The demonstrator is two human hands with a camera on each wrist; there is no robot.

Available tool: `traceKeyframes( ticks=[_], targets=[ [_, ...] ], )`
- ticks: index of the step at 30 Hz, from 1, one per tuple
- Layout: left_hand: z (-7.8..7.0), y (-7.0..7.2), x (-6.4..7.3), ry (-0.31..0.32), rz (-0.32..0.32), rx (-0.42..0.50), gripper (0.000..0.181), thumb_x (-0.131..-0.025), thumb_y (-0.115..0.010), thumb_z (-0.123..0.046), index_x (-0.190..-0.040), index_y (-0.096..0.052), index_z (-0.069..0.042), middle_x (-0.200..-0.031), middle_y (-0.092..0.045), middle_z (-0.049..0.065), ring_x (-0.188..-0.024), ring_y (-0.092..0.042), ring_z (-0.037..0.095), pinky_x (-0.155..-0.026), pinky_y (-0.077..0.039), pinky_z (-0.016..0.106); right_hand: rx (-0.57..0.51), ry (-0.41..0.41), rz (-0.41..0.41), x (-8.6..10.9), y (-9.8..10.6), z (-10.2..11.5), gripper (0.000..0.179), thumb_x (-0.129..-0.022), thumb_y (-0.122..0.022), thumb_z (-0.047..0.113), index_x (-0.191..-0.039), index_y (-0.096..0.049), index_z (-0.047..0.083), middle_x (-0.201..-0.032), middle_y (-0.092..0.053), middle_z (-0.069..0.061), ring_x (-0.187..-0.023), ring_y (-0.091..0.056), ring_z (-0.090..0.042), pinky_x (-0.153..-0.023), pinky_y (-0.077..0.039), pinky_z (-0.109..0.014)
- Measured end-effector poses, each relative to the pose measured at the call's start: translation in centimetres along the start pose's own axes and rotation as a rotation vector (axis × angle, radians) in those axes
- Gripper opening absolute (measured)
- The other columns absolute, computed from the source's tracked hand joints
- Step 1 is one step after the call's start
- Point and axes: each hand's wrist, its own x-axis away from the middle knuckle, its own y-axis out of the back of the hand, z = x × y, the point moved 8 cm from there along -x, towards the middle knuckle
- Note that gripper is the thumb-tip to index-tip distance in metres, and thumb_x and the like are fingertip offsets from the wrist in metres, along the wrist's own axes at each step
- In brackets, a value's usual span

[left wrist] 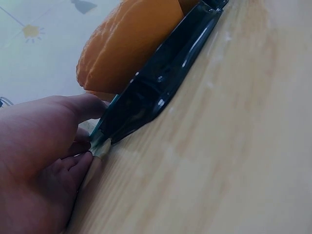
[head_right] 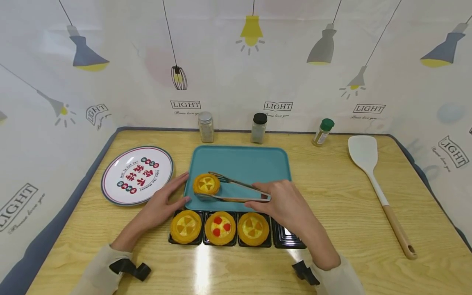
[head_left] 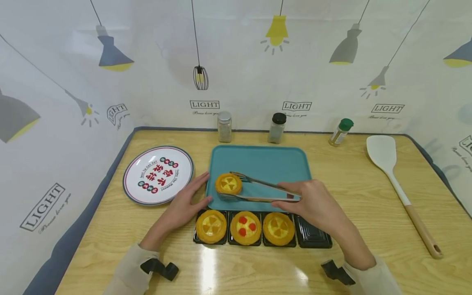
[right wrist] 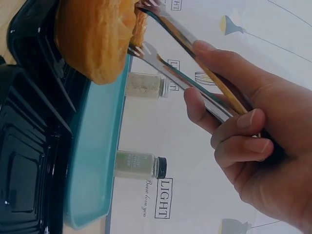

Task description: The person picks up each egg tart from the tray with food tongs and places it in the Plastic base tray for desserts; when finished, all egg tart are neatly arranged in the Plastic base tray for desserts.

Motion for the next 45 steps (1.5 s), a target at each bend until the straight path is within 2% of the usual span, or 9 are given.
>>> traceKeyframes(
  ticks=[7,11,16,21,27,31,34,38,45],
  targets=[
    [-0.1,0.0,0.1,-0.001,-0.002,0.003,0.067,-0.097,-0.062,-0.035,-0.154,-0.032,-0.016,-0.159,-0.027,0.002,-0.145,-0.023,0.027,-0.116,-0.021,0.05,-0.022,0.002,-0.042,0.4,1.0,0.5,0.048,-0.082,-0.078,0.041,-0.116,-0.073,0.007,-0.089,-0.074,-0.001,-0.065,-0.064,-0.003,-0.049,-0.05,-0.02],
    [0.0,0.0,0.1,-0.001,-0.003,0.003,0.067,-0.097,-0.062,-0.035,-0.154,-0.033,-0.016,-0.159,-0.027,0.002,-0.145,-0.023,0.027,-0.116,-0.021,0.049,-0.006,0.04,-0.094,1.0,2.0,0.8,0.046,-0.082,-0.079,0.038,-0.115,-0.073,0.007,-0.087,-0.073,0.001,-0.062,-0.061,-0.001,-0.046,-0.047,-0.021],
    [-0.1,0.0,0.0,0.002,-0.003,0.004,0.067,-0.097,-0.063,-0.035,-0.154,-0.033,-0.016,-0.159,-0.027,0.001,-0.145,-0.022,0.027,-0.116,-0.02,0.049,0.025,0.082,-0.179,2.4,3.6,0.9,0.04,-0.079,-0.083,0.031,-0.113,-0.075,0.011,-0.076,-0.065,0.014,-0.053,-0.05,0.0,-0.043,-0.042,-0.019],
    [-0.2,0.0,-0.3,-0.006,-0.001,-0.004,0.068,-0.097,-0.063,-0.035,-0.154,-0.032,-0.016,-0.159,-0.027,0.002,-0.145,-0.022,0.027,-0.116,-0.019,0.049,0.048,0.058,-0.265,5.8,5.4,-0.2,0.044,-0.074,-0.087,0.021,-0.116,-0.074,0.018,-0.078,-0.064,0.017,-0.051,-0.045,0.001,-0.041,-0.035,-0.013],
    [-0.1,0.1,-0.1,0.008,0.004,0.0,0.067,-0.097,-0.063,-0.035,-0.154,-0.033,-0.016,-0.159,-0.027,0.001,-0.145,-0.022,0.027,-0.116,-0.02,0.049,0.075,0.008,-0.369,11.0,8.3,-2.3,0.056,-0.063,-0.092,0.01,-0.116,-0.075,0.016,-0.092,-0.074,0.003,-0.049,-0.045,0.005,-0.042,-0.032,-0.009],
    [-0.1,0.0,-0.1,0.008,0.01,0.004,0.067,-0.097,-0.062,-0.035,-0.154,-0.032,-0.016,-0.159,-0.027,0.0,-0.145,-0.021,0.026,-0.116,-0.02,0.049,0.138,-0.026,-0.395,14.6,10.2,-3.6,0.061,-0.055,-0.092,0.001,-0.112,-0.076,0.013,-0.086,-0.073,0.002,-0.049,-0.041,0.007,-0.042,-0.03,-0.009],
    [-0.3,0.1,-0.2,0.005,0.012,0.003,0.067,-0.097,-0.062,-0.035,-0.154,-0.032,-0.016,-0.159,-0.027,0.0,-0.145,-0.022,0.026,-0.116,-0.021,0.049,0.163,-0.087,-0.378,17.1,11.0,-4.8,0.064,-0.054,-0.09,-0.004,-0.114,-0.075,0.012,-0.083,-0.066,0.011,-0.046,-0.031,0.008,-0.039,-0.026,-0.011],
    [-0.3,0.2,-0.2,0.009,0.011,0.004,0.067,-0.097,-0.062,-0.036,-0.154,-0.032,-0.017,-0.159,-0.026,-0.001,-0.145,-0.022,0.026,-0.116,-0.021,0.049,0.172,-0.145,-0.336,19.6,11.1,-6.1,0.066,-0.056,-0.089,-0.006,-0.118,-0.072,0.008,-0.079,-0.053,0.014,-0.042,-0.021,0.006,-0.036,-0.021,-0.013],
    [-0.3,0.0,-0.1,0.015,0.016,0.012,0.067,-0.098,-0.061,-0.036,-0.155,-0.031,-0.017,-0.159,-0.026,-0.003,-0.145,-0.022,0.026,-0.116,-0.021,0.049,0.103,-0.073,-0.296,21.6,9.8,-6.6,0.074,-0.05,-0.086,-0.014,-0.12,-0.069,-0.001,-0.078,-0.054,0.013,-0.044,-0.025,0.01,-0.038,-0.025,-0.009]
  ],
)
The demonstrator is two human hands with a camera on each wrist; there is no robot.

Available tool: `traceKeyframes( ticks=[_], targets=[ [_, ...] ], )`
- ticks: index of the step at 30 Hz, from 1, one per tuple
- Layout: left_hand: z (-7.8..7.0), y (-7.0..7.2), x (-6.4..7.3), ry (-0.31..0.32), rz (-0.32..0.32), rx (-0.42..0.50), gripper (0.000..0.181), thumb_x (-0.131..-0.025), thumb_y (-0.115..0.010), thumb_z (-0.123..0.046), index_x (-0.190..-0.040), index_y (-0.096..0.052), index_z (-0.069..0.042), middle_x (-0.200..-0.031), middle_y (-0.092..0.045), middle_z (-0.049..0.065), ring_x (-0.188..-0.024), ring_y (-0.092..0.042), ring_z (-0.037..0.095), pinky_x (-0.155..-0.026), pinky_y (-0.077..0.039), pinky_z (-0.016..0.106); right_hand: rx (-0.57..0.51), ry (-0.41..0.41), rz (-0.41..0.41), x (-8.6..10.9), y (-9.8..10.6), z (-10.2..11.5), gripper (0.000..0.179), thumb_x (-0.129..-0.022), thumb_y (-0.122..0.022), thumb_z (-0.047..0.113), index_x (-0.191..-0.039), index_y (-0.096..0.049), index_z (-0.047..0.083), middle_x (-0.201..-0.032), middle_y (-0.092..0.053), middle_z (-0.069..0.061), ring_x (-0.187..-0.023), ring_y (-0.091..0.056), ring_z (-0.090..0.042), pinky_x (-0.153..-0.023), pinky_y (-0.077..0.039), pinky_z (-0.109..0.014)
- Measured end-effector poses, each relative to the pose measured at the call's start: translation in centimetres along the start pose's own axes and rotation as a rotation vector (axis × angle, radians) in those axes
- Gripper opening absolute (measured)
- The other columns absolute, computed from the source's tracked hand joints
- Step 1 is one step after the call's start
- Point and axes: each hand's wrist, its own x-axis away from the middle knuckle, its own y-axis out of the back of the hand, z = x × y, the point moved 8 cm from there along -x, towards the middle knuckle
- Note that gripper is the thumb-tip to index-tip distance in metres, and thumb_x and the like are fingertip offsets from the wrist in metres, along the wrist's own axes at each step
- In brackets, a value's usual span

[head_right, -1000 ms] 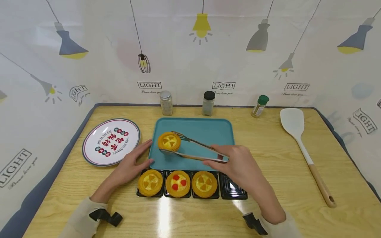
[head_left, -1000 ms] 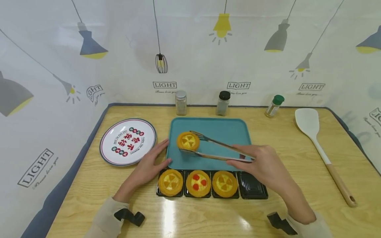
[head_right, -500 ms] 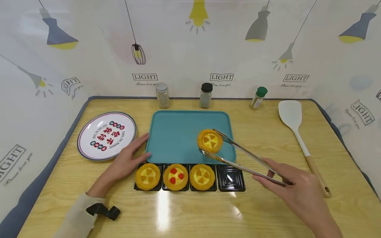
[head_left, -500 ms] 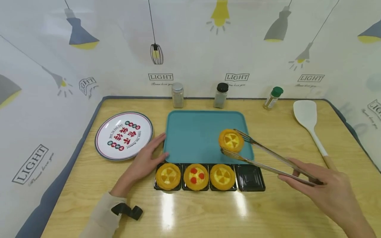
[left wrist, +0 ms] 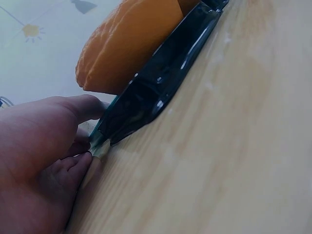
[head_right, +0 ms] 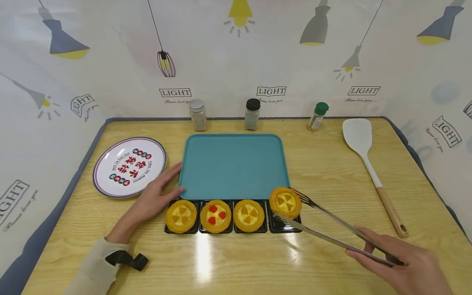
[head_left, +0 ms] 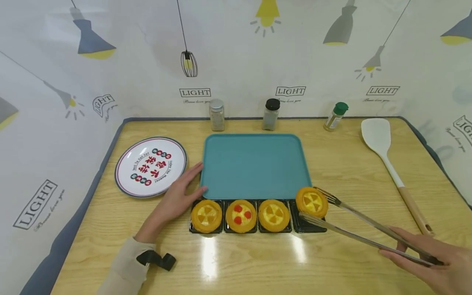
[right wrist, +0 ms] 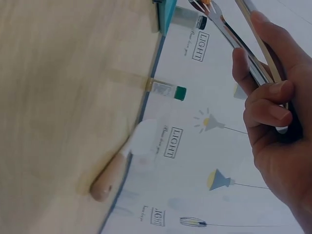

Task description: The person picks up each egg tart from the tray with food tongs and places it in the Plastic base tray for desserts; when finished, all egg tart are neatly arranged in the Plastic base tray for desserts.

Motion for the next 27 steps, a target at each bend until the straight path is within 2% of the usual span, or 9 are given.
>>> traceKeyframes(
  ticks=[5,13,18,23,27],
  targets=[
    [0.1,-0.1,-0.1,-0.004,0.0,0.005,0.067,-0.098,-0.061,-0.035,-0.155,-0.031,-0.017,-0.159,-0.026,-0.002,-0.145,-0.022,0.025,-0.116,-0.021,0.049,-0.011,0.037,-0.019,0.8,-0.6,0.0,0.07,-0.048,-0.09,-0.007,-0.115,-0.07,-0.003,-0.079,-0.055,0.015,-0.043,-0.022,0.013,-0.038,-0.023,-0.006],
    [0.2,-0.1,-0.1,0.004,-0.001,0.003,0.067,-0.098,-0.061,-0.036,-0.155,-0.031,-0.017,-0.159,-0.026,-0.003,-0.145,-0.021,0.024,-0.116,-0.022,0.049,0.006,0.006,-0.084,1.4,-1.0,0.0,0.058,-0.052,-0.093,0.009,-0.107,-0.075,0.001,-0.076,-0.056,0.016,-0.042,-0.022,0.013,-0.037,-0.022,-0.007],
    [0.2,-0.1,-0.1,0.003,0.001,0.0,0.067,-0.098,-0.061,-0.036,-0.155,-0.031,-0.018,-0.159,-0.025,-0.003,-0.145,-0.021,0.023,-0.116,-0.022,0.049,0.025,0.024,-0.07,1.3,-1.1,-0.1,0.058,-0.053,-0.094,0.013,-0.107,-0.075,0.002,-0.076,-0.056,0.017,-0.043,-0.024,0.013,-0.039,-0.024,-0.006],
    [0.3,-0.1,-0.1,0.001,0.001,0.004,0.067,-0.098,-0.061,-0.035,-0.155,-0.031,-0.018,-0.159,-0.026,-0.004,-0.145,-0.021,0.023,-0.116,-0.022,0.049,0.033,0.041,-0.063,1.3,-1.1,-0.2,0.058,-0.061,-0.092,0.029,-0.108,-0.075,0.002,-0.077,-0.057,0.017,-0.042,-0.024,0.013,-0.04,-0.024,-0.004],
    [0.2,-0.1,-0.1,0.001,0.001,0.005,0.067,-0.098,-0.062,-0.035,-0.155,-0.031,-0.017,-0.159,-0.026,-0.003,-0.145,-0.021,0.025,-0.116,-0.022,0.049,0.033,0.041,-0.07,1.4,-1.1,-0.3,0.059,-0.058,-0.093,0.026,-0.108,-0.075,0.001,-0.076,-0.057,0.016,-0.042,-0.024,0.013,-0.039,-0.023,-0.004]
  ],
)
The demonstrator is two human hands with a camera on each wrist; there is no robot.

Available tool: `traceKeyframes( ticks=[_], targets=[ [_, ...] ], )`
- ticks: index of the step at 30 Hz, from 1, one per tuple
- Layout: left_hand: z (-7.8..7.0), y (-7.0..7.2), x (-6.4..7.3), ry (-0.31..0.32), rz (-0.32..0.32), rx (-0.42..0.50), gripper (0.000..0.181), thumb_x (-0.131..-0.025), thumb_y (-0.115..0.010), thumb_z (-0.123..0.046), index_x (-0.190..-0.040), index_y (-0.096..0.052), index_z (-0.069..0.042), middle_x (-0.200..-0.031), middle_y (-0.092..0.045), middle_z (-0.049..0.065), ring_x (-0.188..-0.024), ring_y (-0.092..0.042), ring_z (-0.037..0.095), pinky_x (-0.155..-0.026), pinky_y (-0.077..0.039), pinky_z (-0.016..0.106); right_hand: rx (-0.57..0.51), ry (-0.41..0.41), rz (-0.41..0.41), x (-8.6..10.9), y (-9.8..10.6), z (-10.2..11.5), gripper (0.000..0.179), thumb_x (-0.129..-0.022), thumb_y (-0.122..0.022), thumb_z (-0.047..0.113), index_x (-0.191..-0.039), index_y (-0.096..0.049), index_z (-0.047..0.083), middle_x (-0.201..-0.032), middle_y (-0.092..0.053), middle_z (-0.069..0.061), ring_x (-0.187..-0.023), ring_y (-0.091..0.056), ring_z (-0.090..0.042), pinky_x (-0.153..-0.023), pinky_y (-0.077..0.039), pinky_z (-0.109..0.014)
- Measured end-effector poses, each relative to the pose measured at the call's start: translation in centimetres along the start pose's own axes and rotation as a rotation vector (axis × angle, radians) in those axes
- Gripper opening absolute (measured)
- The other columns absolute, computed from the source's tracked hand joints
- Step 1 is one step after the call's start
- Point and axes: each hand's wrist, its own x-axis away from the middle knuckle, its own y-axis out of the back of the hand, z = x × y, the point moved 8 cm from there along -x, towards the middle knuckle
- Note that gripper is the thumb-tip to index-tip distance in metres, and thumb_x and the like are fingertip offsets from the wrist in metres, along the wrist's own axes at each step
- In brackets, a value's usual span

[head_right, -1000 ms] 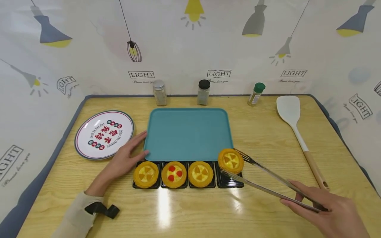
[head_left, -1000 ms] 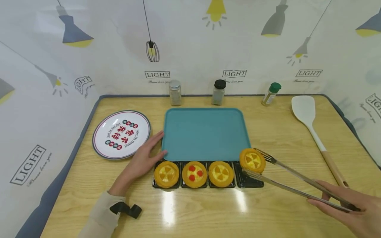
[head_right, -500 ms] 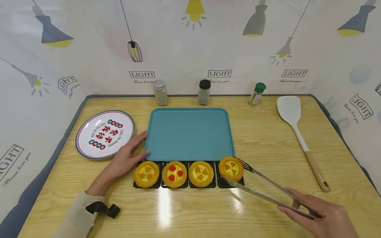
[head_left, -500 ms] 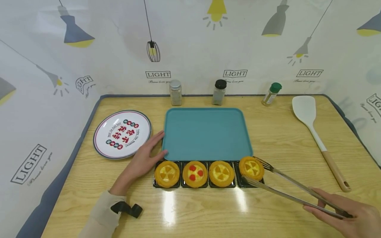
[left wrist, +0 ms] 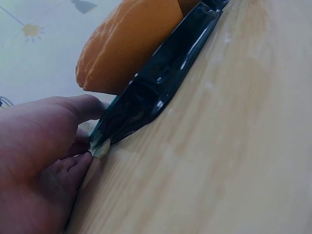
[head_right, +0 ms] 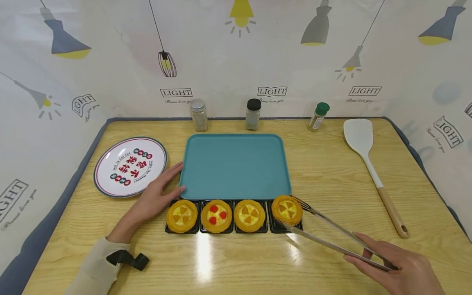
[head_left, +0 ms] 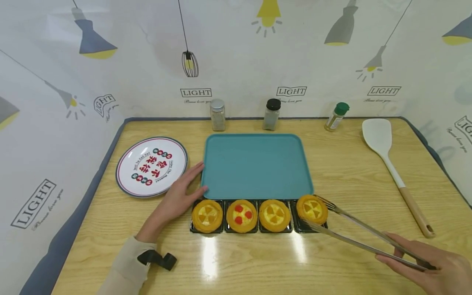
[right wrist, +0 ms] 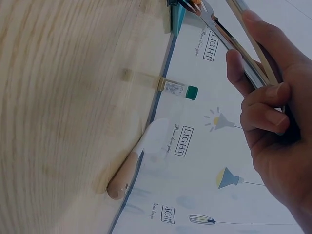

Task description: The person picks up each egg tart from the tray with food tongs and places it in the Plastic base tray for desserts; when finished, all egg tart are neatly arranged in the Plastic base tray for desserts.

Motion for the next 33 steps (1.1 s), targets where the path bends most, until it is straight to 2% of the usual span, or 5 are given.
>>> traceKeyframes(
  ticks=[16,20,23,29,33],
  targets=[
    [-0.1,0.0,0.0,-0.009,-0.005,-0.007,0.067,-0.098,-0.062,-0.034,-0.154,-0.032,-0.015,-0.159,-0.026,0.001,-0.145,-0.022,0.028,-0.115,-0.021,0.052,-0.059,0.009,0.037,-0.1,0.4,-0.4,0.061,-0.064,-0.091,0.022,-0.115,-0.07,-0.005,-0.076,-0.054,0.015,-0.043,-0.022,0.013,-0.037,-0.023,-0.007],
    [0.0,0.0,0.0,0.005,0.004,-0.002,0.067,-0.098,-0.061,-0.035,-0.155,-0.031,-0.016,-0.16,-0.025,-0.001,-0.145,-0.021,0.025,-0.116,-0.021,0.05,-0.049,-0.072,0.024,-0.3,0.7,-0.7,0.07,-0.053,-0.089,-0.007,-0.12,-0.068,-0.003,-0.08,-0.054,0.015,-0.039,-0.022,0.01,-0.035,-0.023,-0.009],
    [-0.1,0.0,-0.1,0.008,0.003,0.001,0.066,-0.098,-0.061,-0.035,-0.155,-0.031,-0.017,-0.16,-0.025,-0.002,-0.145,-0.021,0.024,-0.116,-0.021,0.049,-0.028,-0.227,-0.029,-0.7,1.0,-1.5,0.069,-0.061,-0.087,-0.009,-0.126,-0.065,-0.001,-0.084,-0.056,0.023,-0.033,-0.022,0.004,-0.031,-0.023,-0.014],
    [-0.2,0.1,-0.1,0.003,-0.007,0.0,0.066,-0.098,-0.061,-0.034,-0.154,-0.032,-0.016,-0.159,-0.026,0.0,-0.145,-0.022,0.026,-0.116,-0.021,0.05,0.049,-0.525,-0.043,-2.5,0.4,-4.0,0.063,-0.082,-0.081,0.019,-0.138,-0.055,0.003,-0.09,-0.051,0.042,-0.037,-0.043,-0.007,-0.034,-0.032,-0.022],
    [0.0,-0.1,0.0,0.01,-0.001,0.006,0.066,-0.098,-0.06,-0.036,-0.155,-0.031,-0.017,-0.159,-0.026,-0.001,-0.145,-0.021,0.025,-0.116,-0.02,0.049,0.174,-0.559,-0.089,-5.0,-0.1,-5.3,0.067,-0.078,-0.083,0.038,-0.132,-0.062,0.004,-0.073,-0.07,0.016,-0.037,-0.053,-0.007,-0.035,-0.037,-0.021]
  ],
)
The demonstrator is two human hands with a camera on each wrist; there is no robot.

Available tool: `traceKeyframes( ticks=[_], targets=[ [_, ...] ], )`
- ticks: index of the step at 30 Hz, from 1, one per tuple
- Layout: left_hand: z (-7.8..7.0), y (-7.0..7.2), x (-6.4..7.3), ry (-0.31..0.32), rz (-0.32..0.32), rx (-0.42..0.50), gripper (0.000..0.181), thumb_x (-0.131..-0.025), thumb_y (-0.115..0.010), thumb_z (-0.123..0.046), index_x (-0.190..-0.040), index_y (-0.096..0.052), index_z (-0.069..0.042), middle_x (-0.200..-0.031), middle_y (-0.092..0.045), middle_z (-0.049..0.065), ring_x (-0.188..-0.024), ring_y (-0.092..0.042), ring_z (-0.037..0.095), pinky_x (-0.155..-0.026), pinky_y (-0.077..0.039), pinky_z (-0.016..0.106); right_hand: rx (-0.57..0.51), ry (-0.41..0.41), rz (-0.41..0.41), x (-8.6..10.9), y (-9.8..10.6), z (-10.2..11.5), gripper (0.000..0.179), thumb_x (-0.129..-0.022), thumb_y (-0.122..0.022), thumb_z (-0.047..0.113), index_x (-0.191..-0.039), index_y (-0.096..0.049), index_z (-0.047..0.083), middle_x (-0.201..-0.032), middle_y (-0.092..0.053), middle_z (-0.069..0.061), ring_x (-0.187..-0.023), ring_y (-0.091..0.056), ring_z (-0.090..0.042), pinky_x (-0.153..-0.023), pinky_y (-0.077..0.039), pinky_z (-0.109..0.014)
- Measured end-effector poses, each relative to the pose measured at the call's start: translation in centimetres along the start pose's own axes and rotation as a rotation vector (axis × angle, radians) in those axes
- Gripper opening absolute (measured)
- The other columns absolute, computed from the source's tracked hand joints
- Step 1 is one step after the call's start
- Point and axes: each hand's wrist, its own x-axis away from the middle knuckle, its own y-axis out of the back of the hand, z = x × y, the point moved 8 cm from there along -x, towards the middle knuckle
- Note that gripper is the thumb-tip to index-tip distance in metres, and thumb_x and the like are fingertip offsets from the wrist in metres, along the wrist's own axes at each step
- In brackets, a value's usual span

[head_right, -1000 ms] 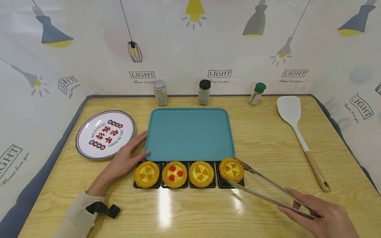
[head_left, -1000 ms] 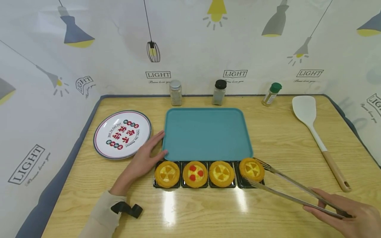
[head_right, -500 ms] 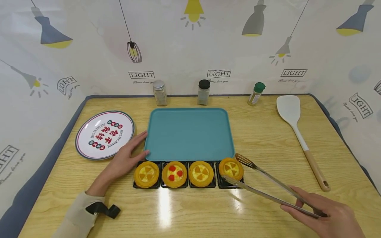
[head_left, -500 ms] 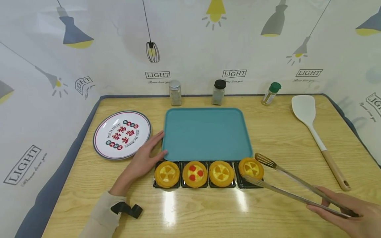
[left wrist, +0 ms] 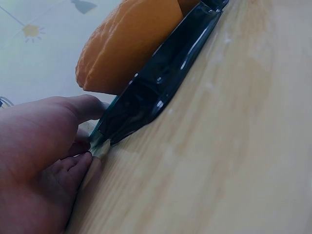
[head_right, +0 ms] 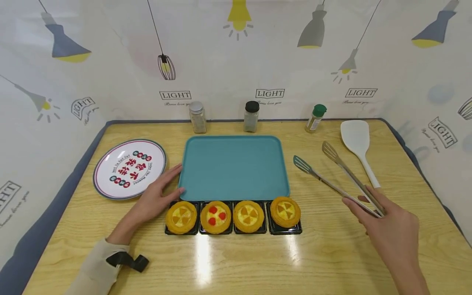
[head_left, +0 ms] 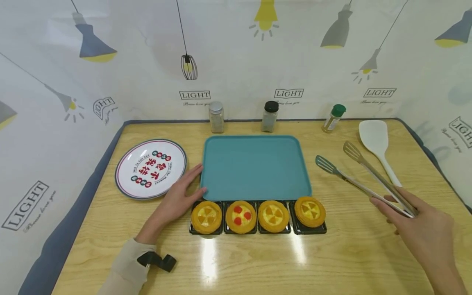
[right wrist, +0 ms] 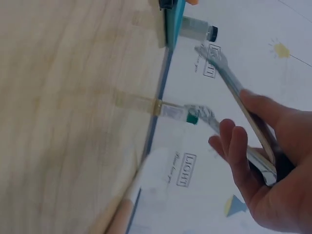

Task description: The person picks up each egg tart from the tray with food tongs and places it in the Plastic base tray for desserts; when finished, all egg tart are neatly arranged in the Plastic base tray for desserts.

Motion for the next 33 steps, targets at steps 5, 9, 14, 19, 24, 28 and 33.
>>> traceKeyframes(
  ticks=[5,9,14,19,24,28,33],
  targets=[
    [0.2,-0.1,0.0,0.005,0.006,0.002,0.066,-0.098,-0.06,-0.036,-0.155,-0.031,-0.017,-0.16,-0.025,-0.002,-0.145,-0.021,0.024,-0.116,-0.02,0.049,0.049,-0.024,0.032,-2.6,-1.9,0.1,0.073,-0.082,-0.077,0.048,-0.129,-0.06,-0.006,-0.044,-0.058,-0.007,-0.036,-0.052,-0.015,-0.034,-0.033,-0.03],
    [0.1,-0.2,0.1,-0.006,0.001,0.001,0.066,-0.098,-0.061,-0.034,-0.154,-0.031,-0.016,-0.159,-0.026,0.0,-0.145,-0.021,0.024,-0.116,-0.02,0.049,0.032,-0.027,0.069,-3.5,-2.8,-0.1,0.073,-0.085,-0.073,0.049,-0.131,-0.058,-0.007,-0.046,-0.06,-0.007,-0.038,-0.056,-0.014,-0.033,-0.032,-0.033],
    [0.0,-0.1,0.1,-0.016,-0.005,-0.005,0.066,-0.098,-0.061,-0.034,-0.154,-0.032,-0.016,-0.159,-0.026,0.0,-0.145,-0.021,0.025,-0.116,-0.021,0.049,0.037,-0.014,0.082,-3.8,-3.3,-0.3,0.072,-0.087,-0.071,0.049,-0.133,-0.057,-0.005,-0.048,-0.062,-0.005,-0.04,-0.057,-0.012,-0.035,-0.031,-0.035],
    [0.2,0.0,0.1,-0.017,-0.004,-0.008,0.066,-0.098,-0.06,-0.036,-0.154,-0.031,-0.016,-0.16,-0.026,0.0,-0.145,-0.021,0.025,-0.116,-0.02,0.049,0.042,-0.008,0.126,-3.8,-4.0,-0.6,0.074,-0.09,-0.066,0.049,-0.137,-0.051,-0.006,-0.057,-0.067,-0.01,-0.045,-0.061,-0.017,-0.039,-0.036,-0.035],
    [0.3,-0.2,0.1,-0.015,-0.003,-0.005,0.066,-0.098,-0.06,-0.036,-0.155,-0.031,-0.017,-0.16,-0.025,-0.001,-0.145,-0.021,0.025,-0.116,-0.02,0.049,0.054,-0.014,0.2,-3.6,-4.8,-1.3,0.077,-0.093,-0.062,0.051,-0.14,-0.046,-0.008,-0.07,-0.07,-0.016,-0.055,-0.065,-0.027,-0.051,-0.044,-0.043],
    [0.1,-0.2,0.1,-0.018,-0.007,-0.008,0.066,-0.098,-0.061,-0.035,-0.154,-0.032,-0.016,-0.159,-0.026,0.0,-0.145,-0.021,0.026,-0.116,-0.02,0.05,0.062,-0.038,0.281,-3.3,-5.6,-2.0,0.081,-0.093,-0.06,0.054,-0.135,-0.046,-0.014,-0.084,-0.07,-0.025,-0.057,-0.064,-0.029,-0.049,-0.044,-0.041],
    [0.1,0.0,0.1,-0.019,-0.015,-0.011,0.066,-0.098,-0.061,-0.034,-0.154,-0.032,-0.016,-0.159,-0.026,0.0,-0.145,-0.021,0.026,-0.116,-0.02,0.049,0.103,-0.038,0.314,-3.3,-6.4,-2.5,0.081,-0.09,-0.062,0.058,-0.125,-0.055,-0.015,-0.113,-0.06,-0.037,-0.081,-0.063,-0.047,-0.053,-0.048,-0.048]
  ],
)
